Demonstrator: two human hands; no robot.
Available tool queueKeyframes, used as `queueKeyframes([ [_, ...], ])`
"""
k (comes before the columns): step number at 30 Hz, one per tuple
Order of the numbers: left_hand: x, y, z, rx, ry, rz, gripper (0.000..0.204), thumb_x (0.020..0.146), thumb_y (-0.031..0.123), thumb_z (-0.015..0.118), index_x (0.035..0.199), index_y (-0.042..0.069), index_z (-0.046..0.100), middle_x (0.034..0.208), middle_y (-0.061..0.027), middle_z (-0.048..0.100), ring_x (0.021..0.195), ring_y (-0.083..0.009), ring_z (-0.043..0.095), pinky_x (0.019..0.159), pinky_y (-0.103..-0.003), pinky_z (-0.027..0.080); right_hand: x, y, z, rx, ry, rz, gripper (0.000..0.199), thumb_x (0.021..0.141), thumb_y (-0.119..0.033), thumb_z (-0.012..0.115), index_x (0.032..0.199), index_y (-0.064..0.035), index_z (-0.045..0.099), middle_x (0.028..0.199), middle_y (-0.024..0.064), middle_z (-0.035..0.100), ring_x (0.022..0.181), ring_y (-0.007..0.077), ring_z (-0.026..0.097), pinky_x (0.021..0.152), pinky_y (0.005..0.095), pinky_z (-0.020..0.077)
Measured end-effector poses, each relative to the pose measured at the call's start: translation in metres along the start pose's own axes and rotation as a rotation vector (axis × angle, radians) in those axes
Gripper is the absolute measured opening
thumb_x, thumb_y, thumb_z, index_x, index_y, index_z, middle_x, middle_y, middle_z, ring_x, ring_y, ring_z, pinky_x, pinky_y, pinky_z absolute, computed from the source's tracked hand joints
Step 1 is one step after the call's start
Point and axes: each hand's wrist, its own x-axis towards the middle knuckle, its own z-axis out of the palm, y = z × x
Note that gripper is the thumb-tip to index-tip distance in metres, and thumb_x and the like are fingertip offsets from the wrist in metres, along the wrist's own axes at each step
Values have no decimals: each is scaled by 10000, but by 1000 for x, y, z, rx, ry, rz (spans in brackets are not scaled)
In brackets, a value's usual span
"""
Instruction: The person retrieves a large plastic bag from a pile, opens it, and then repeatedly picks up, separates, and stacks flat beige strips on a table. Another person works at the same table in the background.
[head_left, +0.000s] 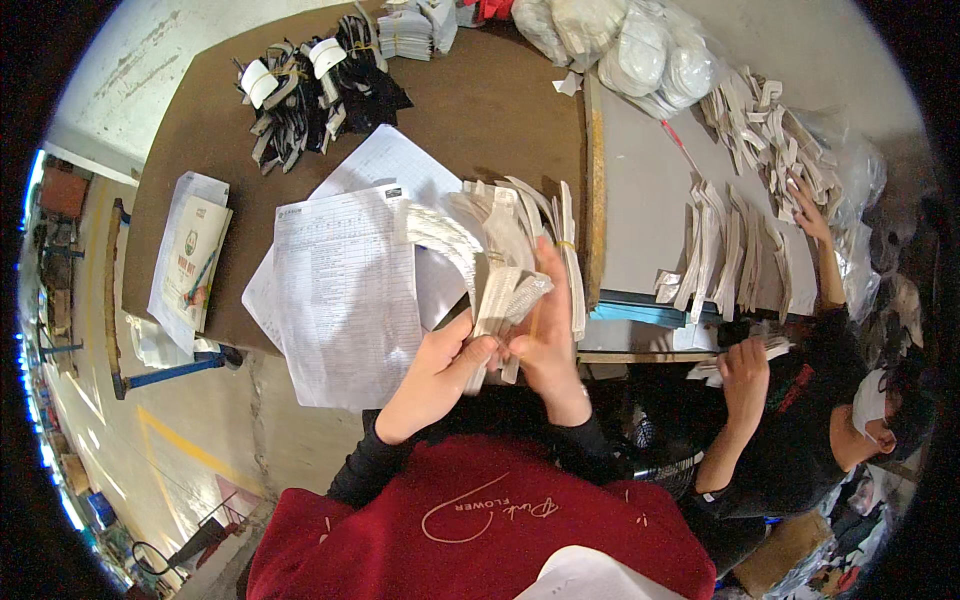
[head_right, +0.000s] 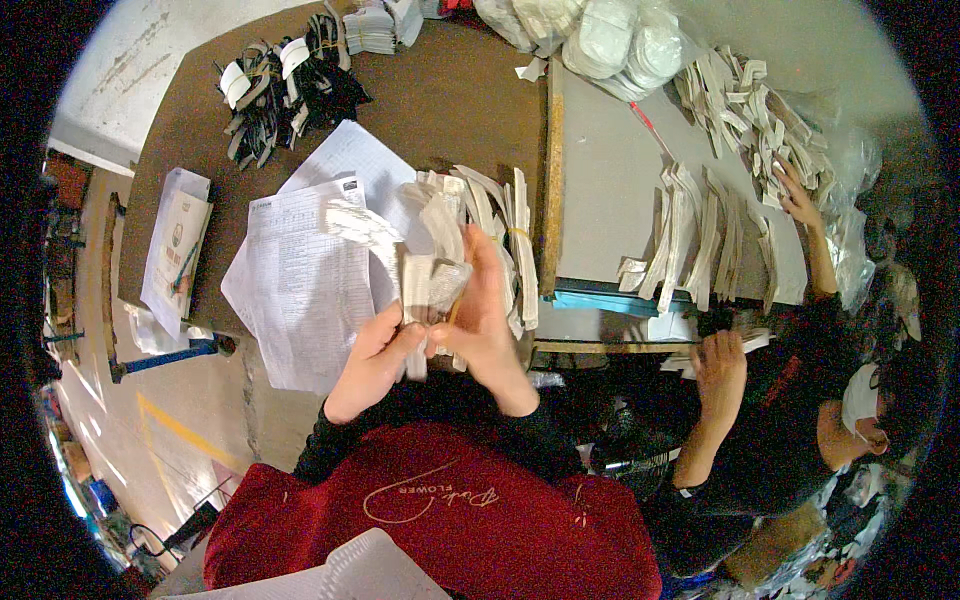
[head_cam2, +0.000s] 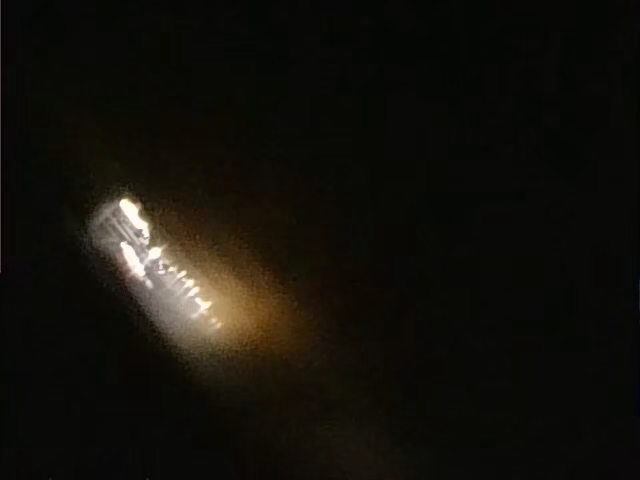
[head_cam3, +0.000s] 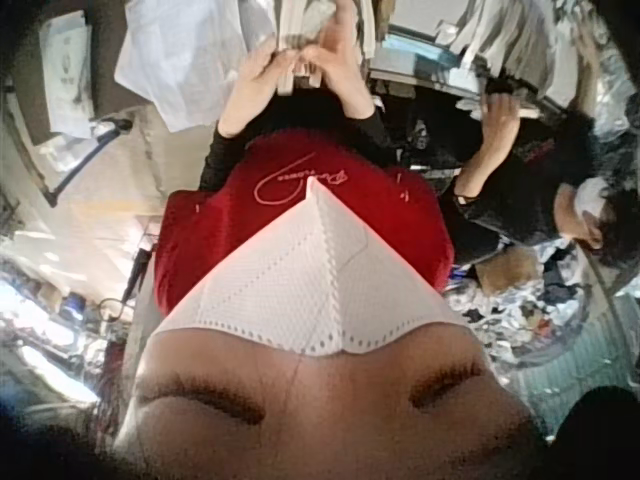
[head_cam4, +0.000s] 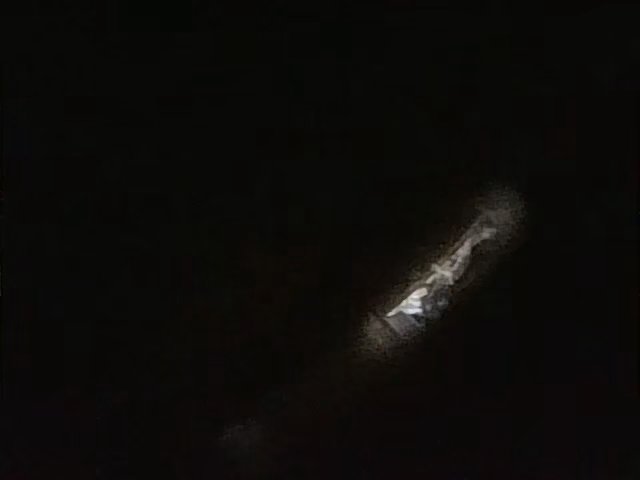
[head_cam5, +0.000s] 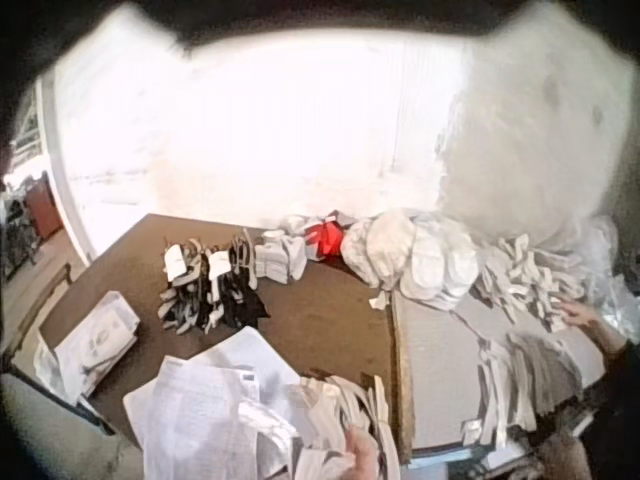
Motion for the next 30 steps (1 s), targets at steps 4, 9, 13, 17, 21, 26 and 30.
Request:
queueKeyframes([
  [4, 7, 5, -15, 488, -528, -32, 173, 929, 172, 545, 1019, 34, 600, 796, -124, 647, 744, -267, 646, 675, -374, 484, 10, -39, -20, 57, -51, -120, 1205, 558, -278, 909, 1503, -152, 172, 1528, 142, 213, 1332, 318, 375, 1061, 457, 370],
  [9, 6, -6, 4, 639, -651, -49, 222, 893, 211, 542, 1007, 35, 615, 791, -199, 635, 753, -391, 612, 662, -464, 466, 15, -75, -7, -606, -1007, -137, 806, 633, -127, 822, 1349, -80, 455, 1428, 160, 395, 1343, 319, 372, 1087, 407, 359],
  [13, 8, 32, 13, 512, -435, -198, 240, 907, 215, 542, 998, 6, 618, 725, -135, 631, 643, -324, 600, 605, -406, 473, -6, -86, 30, -923, -1261, -383, 605, 791, -119, 590, 1362, -6, 424, 1384, 119, 450, 1286, 279, 435, 1060, 355, 377],
  [17, 9, -21, 6, -49, -154, -278, 264, 963, 228, 510, 1079, 9, 598, 727, -51, 634, 574, -178, 556, 570, -292, 464, -18, -104, 31, -704, -1139, -675, 405, 881, -115, 478, 1258, 18, 544, 1291, 166, 536, 989, 243, 600, 839, 316, 491],
  [21, 7, 5, -12, -777, 124, -123, 297, 985, 215, 493, 1157, -11, 577, 943, -97, 670, 688, -118, 564, 662, -253, 478, -15, -113, 14, -167, -616, -823, 471, 858, -176, 604, 1262, -33, 409, 1295, 212, 503, 1133, 280, 530, 943, 439, 407],
  [26, 7, 17, 1, -472, 171, 121, 352, 972, 248, 526, 1173, -38, 566, 1034, -123, 664, 766, -164, 601, 729, -306, 495, -19, -54, 22, 187, 235, -94, 1220, 639, -314, 854, 1524, -144, 32, 1486, 123, 332, 1349, 292, 363, 1110, 499, 278],
  [30, 2, 13, 3, -358, 15, 40, 383, 972, 318, 546, 1132, -27, 588, 894, -33, 656, 758, -95, 580, 677, -241, 464, -28, -29, 24, 176, -10, 218, 1136, 708, -180, 835, 1528, -188, 48, 1395, 105, 409, 1184, 238, 503, 957, 373, 440],
])
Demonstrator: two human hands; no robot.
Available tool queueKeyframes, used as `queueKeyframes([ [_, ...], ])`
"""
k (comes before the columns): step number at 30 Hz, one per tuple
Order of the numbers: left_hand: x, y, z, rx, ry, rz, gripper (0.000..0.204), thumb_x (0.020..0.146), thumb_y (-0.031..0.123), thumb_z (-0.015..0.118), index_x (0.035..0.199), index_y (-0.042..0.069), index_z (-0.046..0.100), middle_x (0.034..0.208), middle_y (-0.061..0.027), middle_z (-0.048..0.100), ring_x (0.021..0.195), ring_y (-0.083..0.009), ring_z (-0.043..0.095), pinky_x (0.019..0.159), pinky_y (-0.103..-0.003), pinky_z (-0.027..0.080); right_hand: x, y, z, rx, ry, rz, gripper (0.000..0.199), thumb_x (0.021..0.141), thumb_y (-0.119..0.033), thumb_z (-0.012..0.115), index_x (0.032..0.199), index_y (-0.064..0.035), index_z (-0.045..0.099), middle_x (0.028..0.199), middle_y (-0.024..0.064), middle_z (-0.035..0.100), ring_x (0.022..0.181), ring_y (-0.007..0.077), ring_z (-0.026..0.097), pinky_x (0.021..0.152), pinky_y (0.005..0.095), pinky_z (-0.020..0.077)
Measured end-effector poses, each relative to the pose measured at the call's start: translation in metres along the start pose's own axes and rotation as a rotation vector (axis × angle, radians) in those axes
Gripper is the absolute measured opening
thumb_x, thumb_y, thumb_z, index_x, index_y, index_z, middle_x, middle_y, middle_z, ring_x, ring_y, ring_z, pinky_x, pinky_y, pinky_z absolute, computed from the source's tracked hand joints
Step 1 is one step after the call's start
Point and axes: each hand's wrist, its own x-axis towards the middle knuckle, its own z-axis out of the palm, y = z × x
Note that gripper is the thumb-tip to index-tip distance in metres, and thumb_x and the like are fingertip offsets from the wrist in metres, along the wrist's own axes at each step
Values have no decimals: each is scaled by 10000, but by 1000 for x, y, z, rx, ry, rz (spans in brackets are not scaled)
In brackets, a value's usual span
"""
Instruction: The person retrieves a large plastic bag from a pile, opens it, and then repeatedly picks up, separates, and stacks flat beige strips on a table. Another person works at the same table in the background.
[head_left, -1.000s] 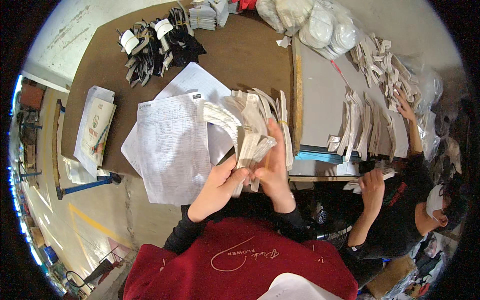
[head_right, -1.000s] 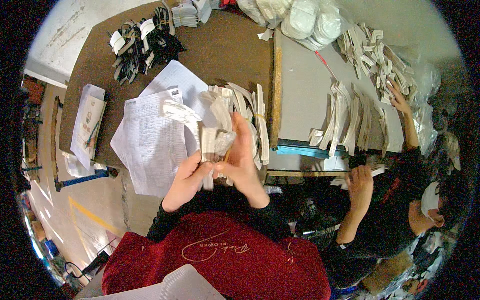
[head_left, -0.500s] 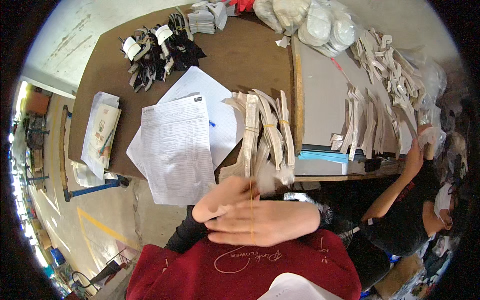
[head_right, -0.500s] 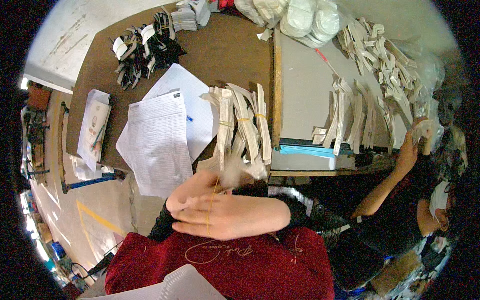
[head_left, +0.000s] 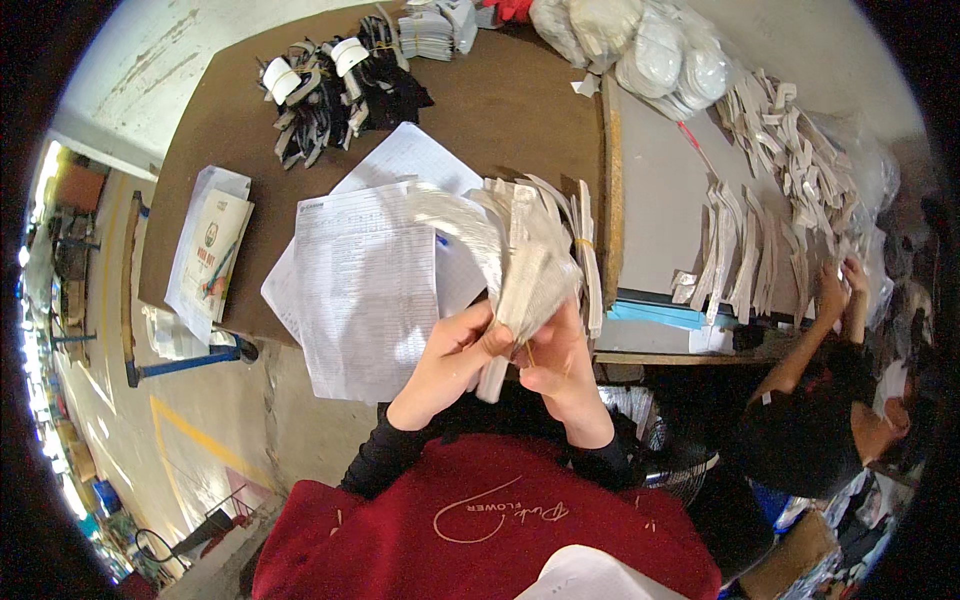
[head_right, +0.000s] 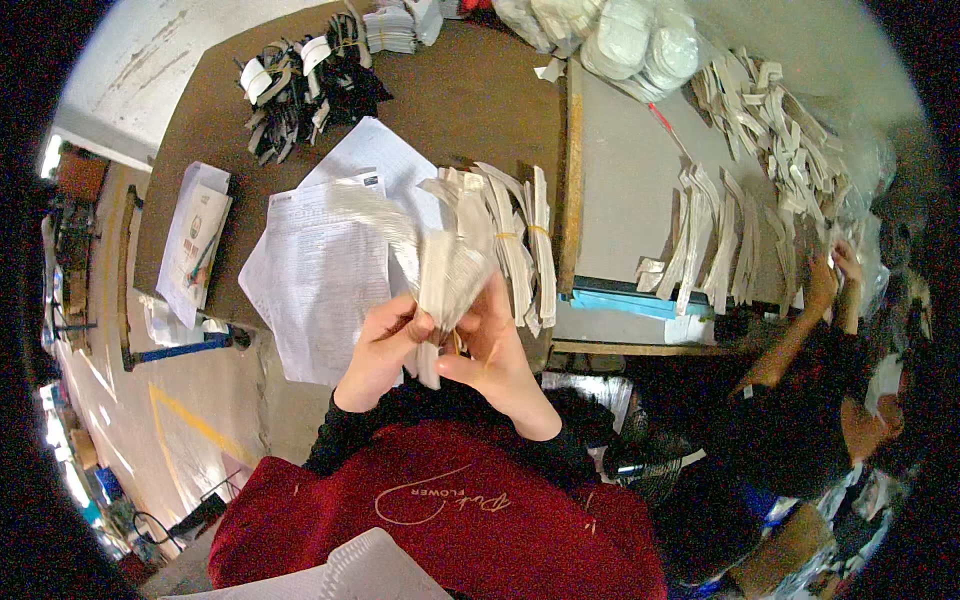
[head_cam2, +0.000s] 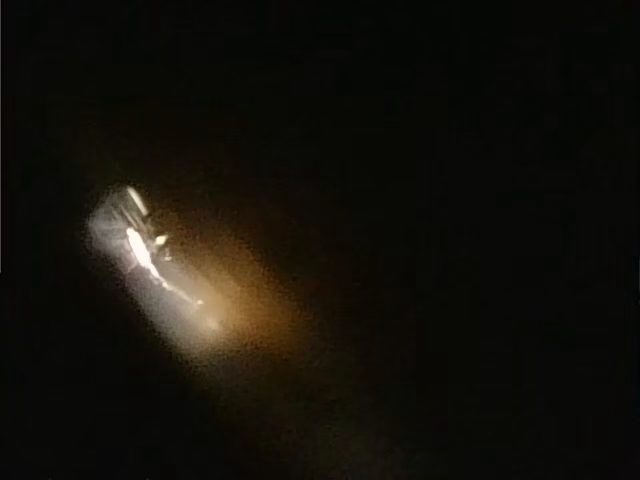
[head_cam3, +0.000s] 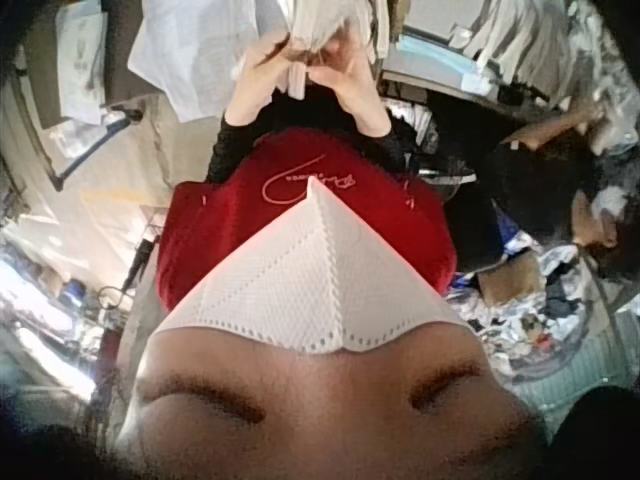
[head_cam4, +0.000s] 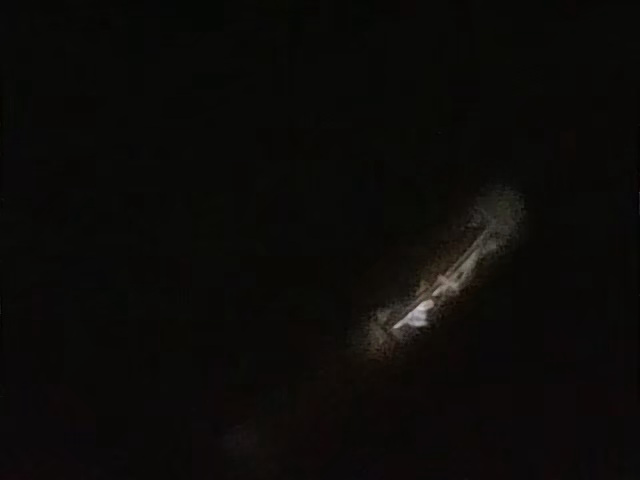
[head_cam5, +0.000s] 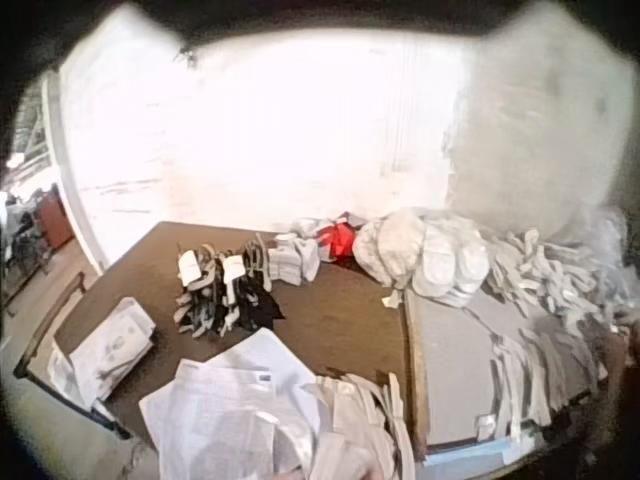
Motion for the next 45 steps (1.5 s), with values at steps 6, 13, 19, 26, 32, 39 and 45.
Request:
queueKeyframes([
  [6, -3, 9, -21, 669, -547, -266, 257, 924, 249, 580, 800, 45, 674, 623, -39, 614, 567, -112, 583, 533, -287, 440, 18, -51, -14, -422, -117, -68, 944, 765, 7, 717, 1515, -117, 158, 1064, 87, 644, 794, 153, 649, 694, 272, 527],
  [13, -10, -30, -22, 719, -153, 37, 211, 879, 193, 609, 794, 9, 665, 710, -64, 669, 620, -161, 616, 581, -339, 484, 5, -39, 21, -1103, -824, -766, 307, 829, -131, 639, 1115, -20, 629, 798, 50, 646, 736, 200, 646, 618, 315, 518],
  [19, -11, -16, -54, -194, 454, -39, 345, 923, 282, 541, 1110, -1, 604, 1062, -135, 648, 751, -123, 568, 690, -257, 466, -12, -53, -3, -590, -470, -483, 179, 899, -150, 635, 1003, -8, 666, 604, 29, 568, 507, 127, 528, 494, 284, 419],
  [26, -1, -9, -18, -277, 280, 147, 482, 955, 240, 488, 1332, -55, 431, 1338, -187, 496, 997, -197, 544, 918, -336, 410, 1, -18, -11, -390, -48, -426, 162, 942, -96, 562, 1019, 20, 644, 970, 82, 636, 869, 151, 592, 752, 277, 464],
  [32, -4, -25, -3, -165, 115, 147, 312, 944, 68, 509, 1212, -85, 544, 1225, -171, 579, 1119, -238, 560, 987, -366, 418, -1, -16, -9, -739, 101, -450, 443, 826, -87, 674, 1237, -8, 527, 1194, 154, 531, 981, 245, 572, 813, 322, 458],
  [39, -11, -43, -20, -414, 26, -21, 158, 873, 16, 620, 1029, 12, 597, 1088, -98, 628, 992, -215, 612, 874, -352, 494, -11, -21, -14, -696, 49, -395, 260, 819, -90, 681, 1035, 35, 608, 1089, 142, 579, 949, 256, 587, 776, 330, 469],
  [45, 7, -27, -10, -292, 326, -89, 177, 895, 127, 639, 1050, 77, 569, 1012, -15, 579, 925, -160, 578, 850, -312, 466, -6, -26, -18, -596, 201, -365, 274, 838, -132, 684, 1052, 27, 619, 948, 154, 636, 882, 263, 621, 771, 332, 473],
])
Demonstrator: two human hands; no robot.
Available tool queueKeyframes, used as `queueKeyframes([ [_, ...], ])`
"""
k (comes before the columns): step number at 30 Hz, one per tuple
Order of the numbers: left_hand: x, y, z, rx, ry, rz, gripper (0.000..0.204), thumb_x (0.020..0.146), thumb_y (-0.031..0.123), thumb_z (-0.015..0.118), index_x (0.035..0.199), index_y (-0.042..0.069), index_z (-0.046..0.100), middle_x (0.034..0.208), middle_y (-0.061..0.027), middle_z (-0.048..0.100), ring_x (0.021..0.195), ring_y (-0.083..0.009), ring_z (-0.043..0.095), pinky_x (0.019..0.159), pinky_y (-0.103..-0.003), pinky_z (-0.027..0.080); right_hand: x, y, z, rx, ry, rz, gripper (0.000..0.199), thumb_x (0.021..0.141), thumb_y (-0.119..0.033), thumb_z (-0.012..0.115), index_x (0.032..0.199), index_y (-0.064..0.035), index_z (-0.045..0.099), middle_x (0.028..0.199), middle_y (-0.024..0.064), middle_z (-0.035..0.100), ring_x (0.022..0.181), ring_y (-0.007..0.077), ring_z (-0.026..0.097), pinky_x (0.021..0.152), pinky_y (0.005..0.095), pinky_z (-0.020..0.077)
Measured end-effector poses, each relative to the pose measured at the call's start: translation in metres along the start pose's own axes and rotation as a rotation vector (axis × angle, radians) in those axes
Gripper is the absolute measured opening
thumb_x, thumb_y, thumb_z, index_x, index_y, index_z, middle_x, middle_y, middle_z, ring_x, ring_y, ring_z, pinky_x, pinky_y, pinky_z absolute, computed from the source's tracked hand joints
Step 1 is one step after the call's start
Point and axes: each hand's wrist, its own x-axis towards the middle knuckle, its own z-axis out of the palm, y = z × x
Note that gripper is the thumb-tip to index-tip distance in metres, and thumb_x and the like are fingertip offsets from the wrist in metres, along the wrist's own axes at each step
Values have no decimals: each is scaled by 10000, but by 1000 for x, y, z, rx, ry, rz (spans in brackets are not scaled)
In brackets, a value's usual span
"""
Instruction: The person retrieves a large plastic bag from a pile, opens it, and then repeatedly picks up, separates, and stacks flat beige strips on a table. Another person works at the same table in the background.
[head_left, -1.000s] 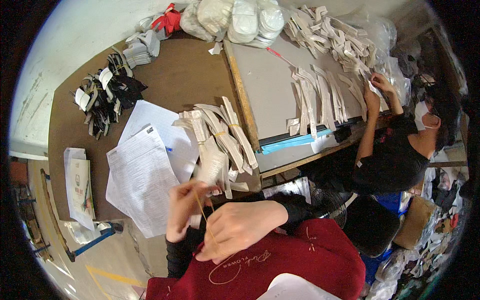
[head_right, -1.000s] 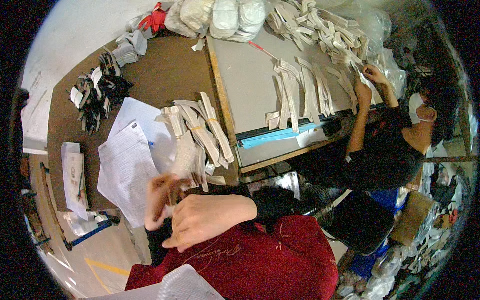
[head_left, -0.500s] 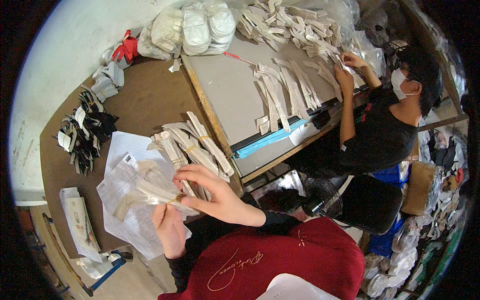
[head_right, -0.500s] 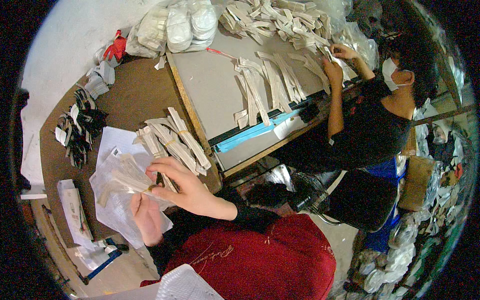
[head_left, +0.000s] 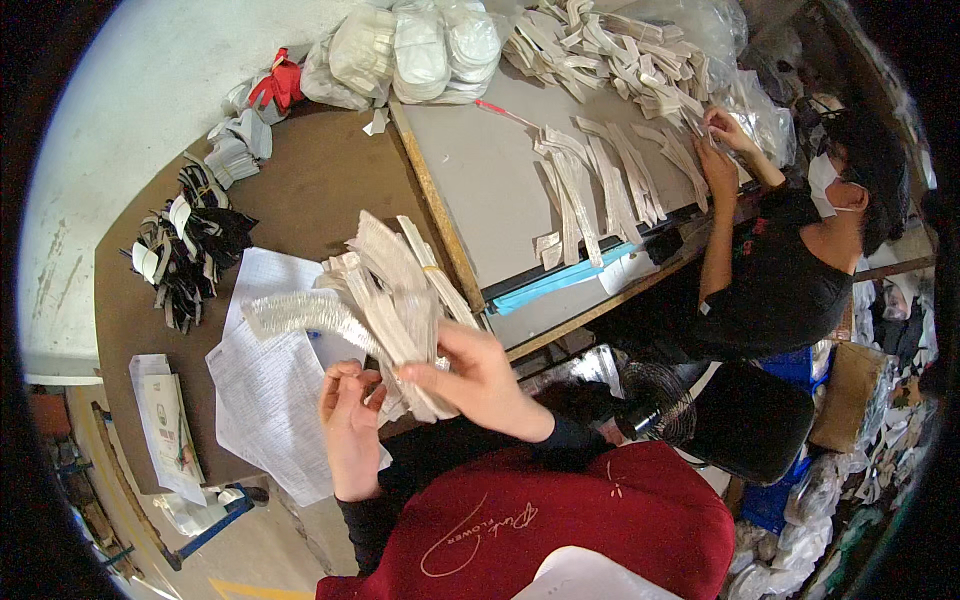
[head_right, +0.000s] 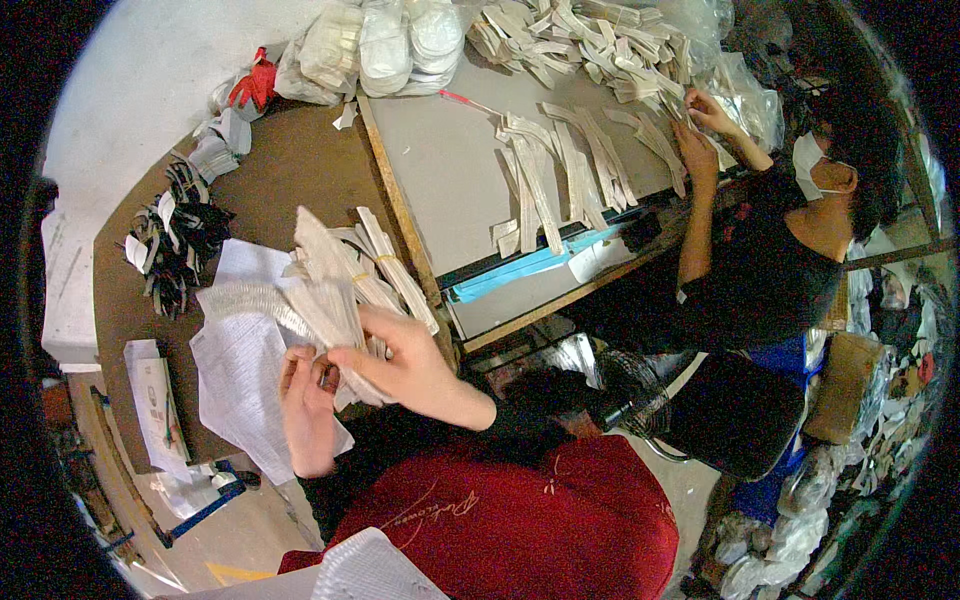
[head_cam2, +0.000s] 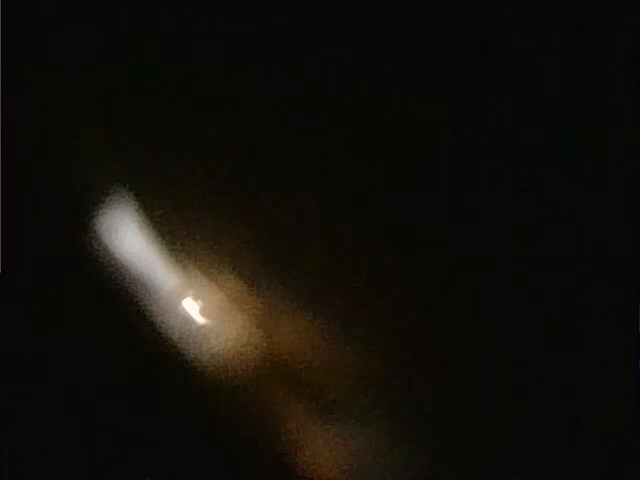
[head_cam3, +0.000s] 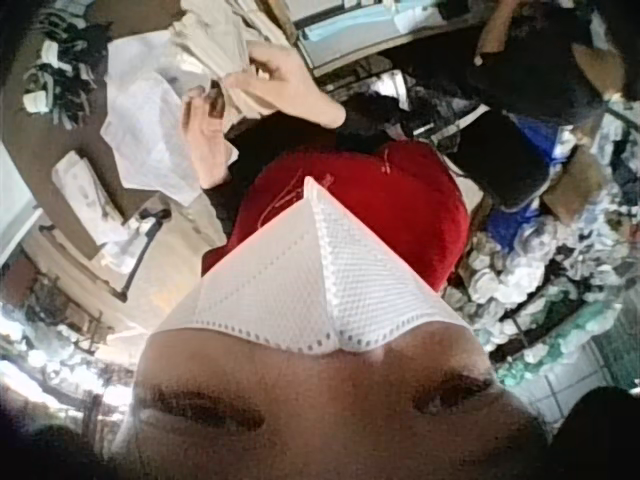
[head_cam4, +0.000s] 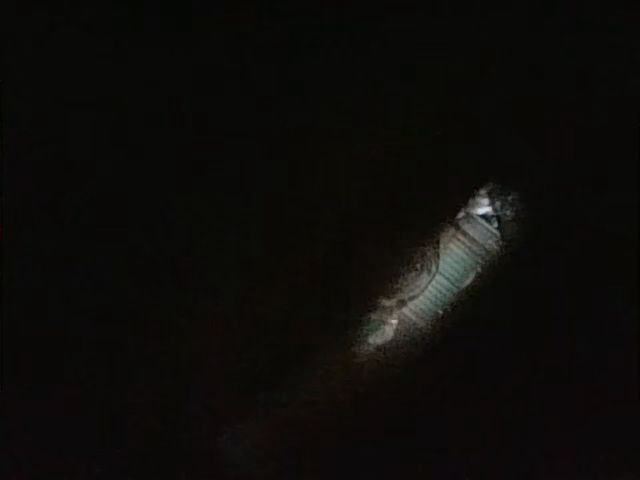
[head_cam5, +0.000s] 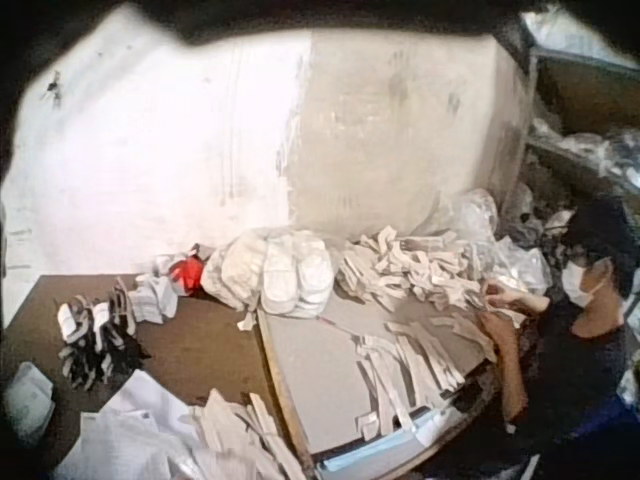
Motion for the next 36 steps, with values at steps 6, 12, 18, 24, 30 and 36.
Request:
queueKeyframes([
  [6, -2, 7, -5, 48, 28, 85, 136, 924, 168, 604, 1029, 92, 563, 1033, -20, 548, 980, -153, 538, 903, -308, 414, 47, 32, -41, -707, 174, -161, 515, 850, -243, 672, 1265, 18, 515, 1180, 243, 575, 1062, 383, 572, 916, 415, 455],
  [12, -5, 10, -12, 102, 73, 141, 99, 936, 113, 573, 1017, 57, 582, 1012, -32, 561, 969, -149, 543, 923, -315, 426, 65, 46, -147, -1275, 677, -135, 550, 828, -254, 693, 1287, -13, 509, 1211, 232, 562, 1072, 415, 549, 909, 449, 451],
  [18, 1, 5, -11, 85, 19, 144, 91, 940, 95, 561, 1003, 33, 584, 1004, -40, 562, 957, -150, 547, 921, -312, 434, 73, 61, -194, -1421, 667, 277, 630, 776, -299, 733, 1270, 8, 490, 1173, 221, 559, 1012, 397, 569, 858, 469, 467],
  [24, -4, 6, -3, 76, 39, 117, 88, 941, 90, 559, 990, 22, 589, 1002, -40, 561, 959, -146, 546, 916, -304, 444, 81, 79, -176, -1374, 577, 218, 618, 752, -184, 713, 1278, 30, 468, 1089, 222, 577, 977, 410, 576, 859, 473, 469],
  [30, -4, 8, -9, 105, 22, 106, 90, 942, 95, 552, 990, 27, 585, 988, -35, 560, 952, -145, 547, 924, -306, 436, 76, 77, -157, -1119, 383, 157, 557, 698, -73, 660, 1229, 28, 527, 1049, 244, 598, 996, 426, 562, 871, 474, 465],
  [36, -3, 6, -14, 116, 31, 127, 102, 944, 90, 545, 992, 12, 590, 975, -37, 563, 939, -144, 548, 914, -295, 432, 82, 62, -148, -1229, 246, 257, 399, 691, -66, 655, 1080, 8, 609, 993, 221, 604, 921, 427, 594, 801, 472, 491],
])
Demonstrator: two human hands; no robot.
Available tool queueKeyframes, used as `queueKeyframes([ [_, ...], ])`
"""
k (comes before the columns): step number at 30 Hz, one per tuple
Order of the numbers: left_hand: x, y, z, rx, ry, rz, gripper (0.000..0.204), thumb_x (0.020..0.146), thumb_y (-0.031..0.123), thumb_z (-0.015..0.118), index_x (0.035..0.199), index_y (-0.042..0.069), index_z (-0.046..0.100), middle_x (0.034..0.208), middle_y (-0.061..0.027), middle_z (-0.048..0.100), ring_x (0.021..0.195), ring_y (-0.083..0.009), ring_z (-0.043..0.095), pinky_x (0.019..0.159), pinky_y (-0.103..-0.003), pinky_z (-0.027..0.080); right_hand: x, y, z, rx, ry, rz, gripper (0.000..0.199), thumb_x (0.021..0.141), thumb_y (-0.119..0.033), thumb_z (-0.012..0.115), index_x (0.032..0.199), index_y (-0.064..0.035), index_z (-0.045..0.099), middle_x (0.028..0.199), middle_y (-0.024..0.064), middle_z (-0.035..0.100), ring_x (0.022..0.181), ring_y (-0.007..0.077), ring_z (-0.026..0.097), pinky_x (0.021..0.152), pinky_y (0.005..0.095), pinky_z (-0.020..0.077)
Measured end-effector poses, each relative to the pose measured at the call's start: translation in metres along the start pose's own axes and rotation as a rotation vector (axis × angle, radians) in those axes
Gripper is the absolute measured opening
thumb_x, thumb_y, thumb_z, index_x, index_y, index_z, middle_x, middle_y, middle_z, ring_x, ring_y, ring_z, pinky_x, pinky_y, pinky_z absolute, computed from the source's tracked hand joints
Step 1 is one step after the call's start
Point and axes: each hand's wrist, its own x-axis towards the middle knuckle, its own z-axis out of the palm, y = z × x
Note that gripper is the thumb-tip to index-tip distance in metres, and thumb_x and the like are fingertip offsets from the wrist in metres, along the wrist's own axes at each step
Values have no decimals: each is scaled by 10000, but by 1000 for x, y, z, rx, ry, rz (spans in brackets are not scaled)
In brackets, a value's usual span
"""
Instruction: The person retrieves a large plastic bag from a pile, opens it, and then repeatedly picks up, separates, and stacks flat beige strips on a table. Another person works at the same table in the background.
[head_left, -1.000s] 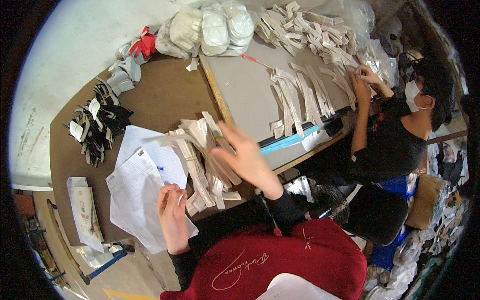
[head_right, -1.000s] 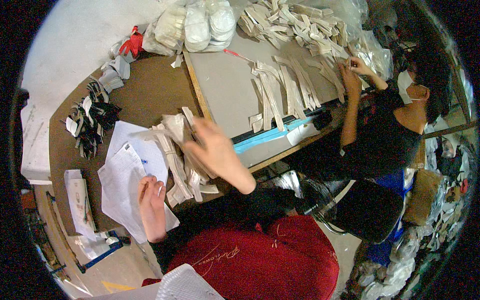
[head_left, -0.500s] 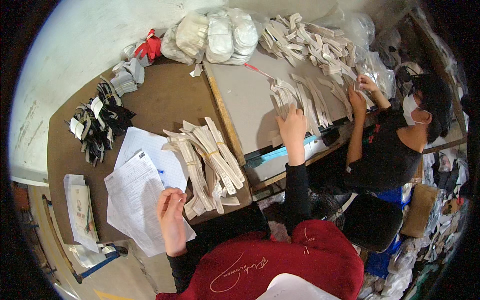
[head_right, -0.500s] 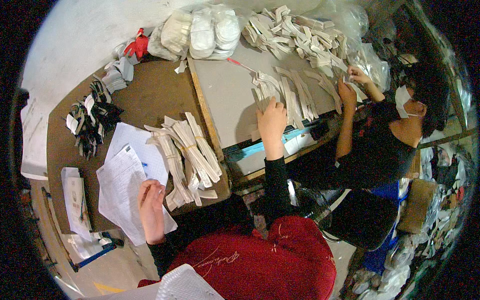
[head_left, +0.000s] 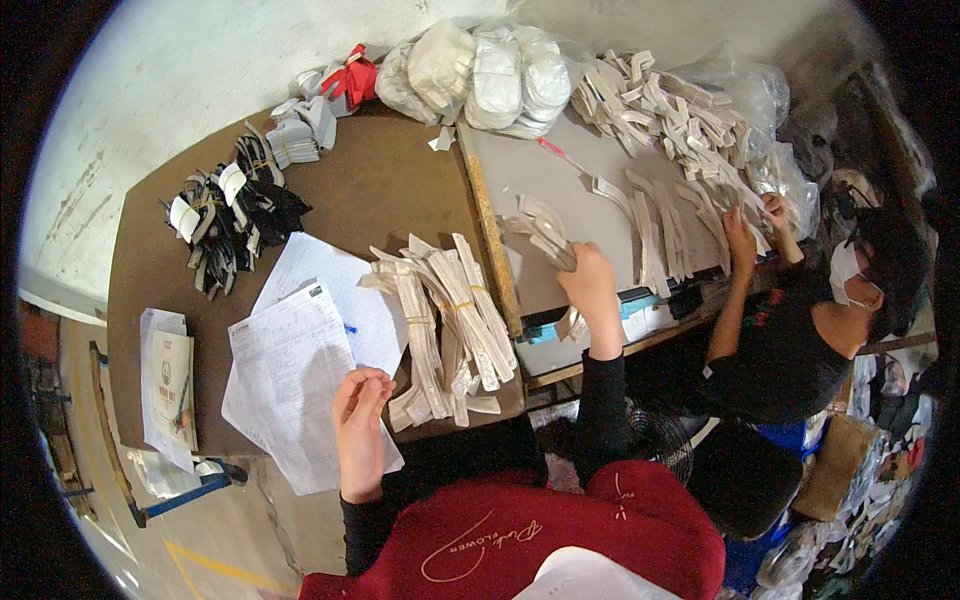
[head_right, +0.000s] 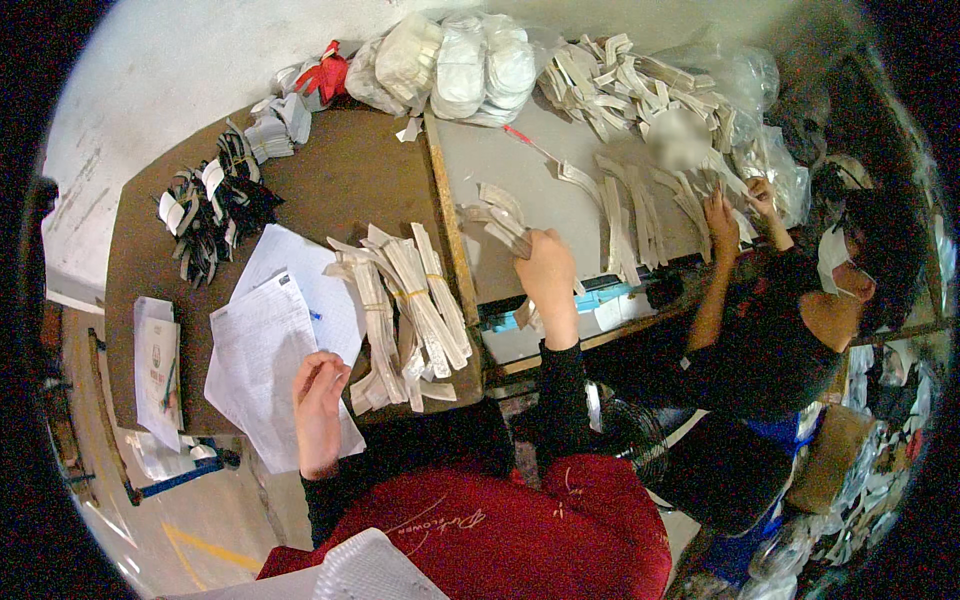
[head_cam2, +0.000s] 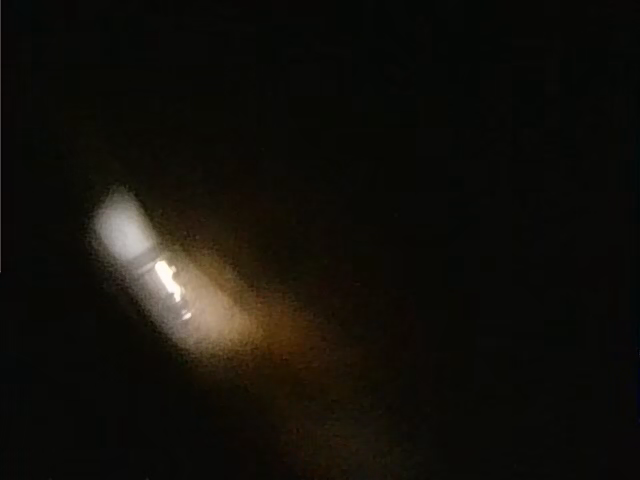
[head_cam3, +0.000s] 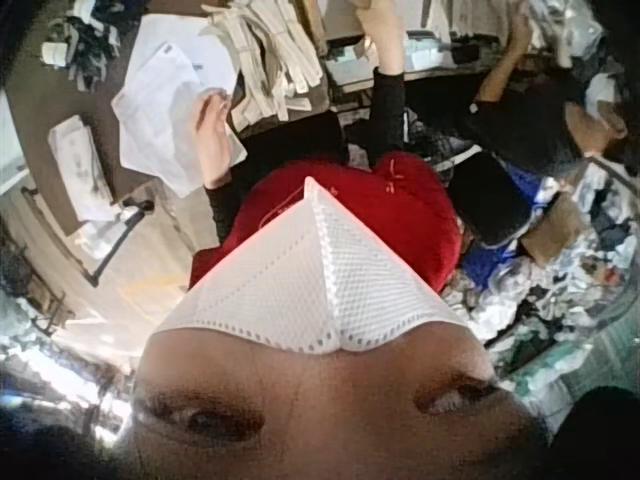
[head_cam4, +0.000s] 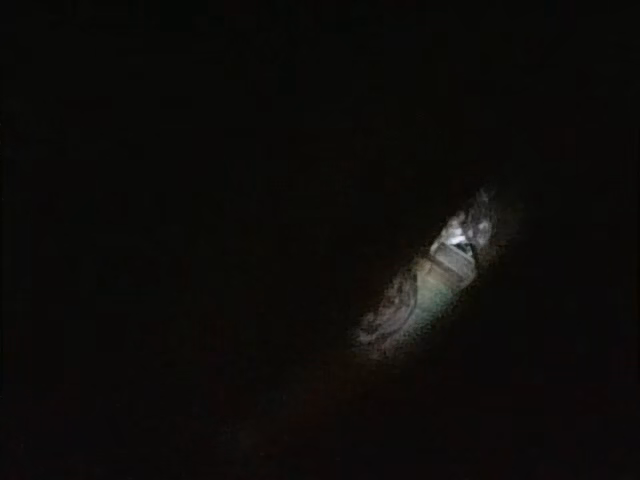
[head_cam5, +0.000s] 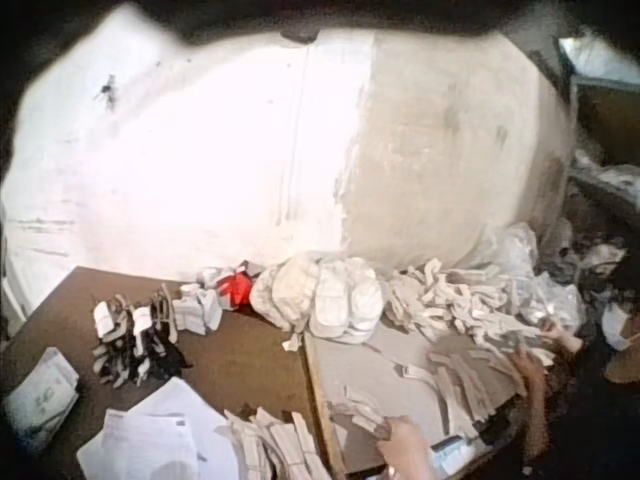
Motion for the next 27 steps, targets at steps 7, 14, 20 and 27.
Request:
queueKeyframes([
  [7, -1, -4, -2, 73, 24, 19, 109, 952, 107, 537, 981, 14, 587, 966, -38, 556, 933, -145, 539, 906, -290, 433, -9, -7, -4, 19, 60, -53, 499, 720, -127, 669, 1195, -27, 555, 1057, 217, 591, 947, 425, 592, 808, 470, 492],
  [14, 0, -5, -6, 85, 30, 35, 87, 948, 88, 532, 967, 16, 576, 959, -43, 548, 922, -133, 529, 900, -288, 435, -7, -4, 1, 65, 43, -11, 494, 757, -131, 631, 1229, -8, 551, 1090, 263, 582, 979, 428, 581, 842, 464, 479],
  [20, 2, -7, -3, 69, 21, 29, 81, 946, 84, 531, 968, 23, 579, 965, -49, 551, 921, -145, 535, 909, -293, 432, -8, -6, 0, 67, 37, -25, 345, 755, -93, 601, 1083, 14, 603, 1005, 251, 595, 921, 435, 589, 806, 479, 484],
  [27, -2, -3, -2, 83, 33, 18, 91, 951, 91, 525, 973, 26, 584, 969, -46, 556, 927, -148, 537, 900, -287, 434, -9, -31, -10, -46, 143, 8, 256, 767, -54, 586, 1012, 2, 537, 932, 212, 586, 882, 403, 596, 759, 482, 496],
])
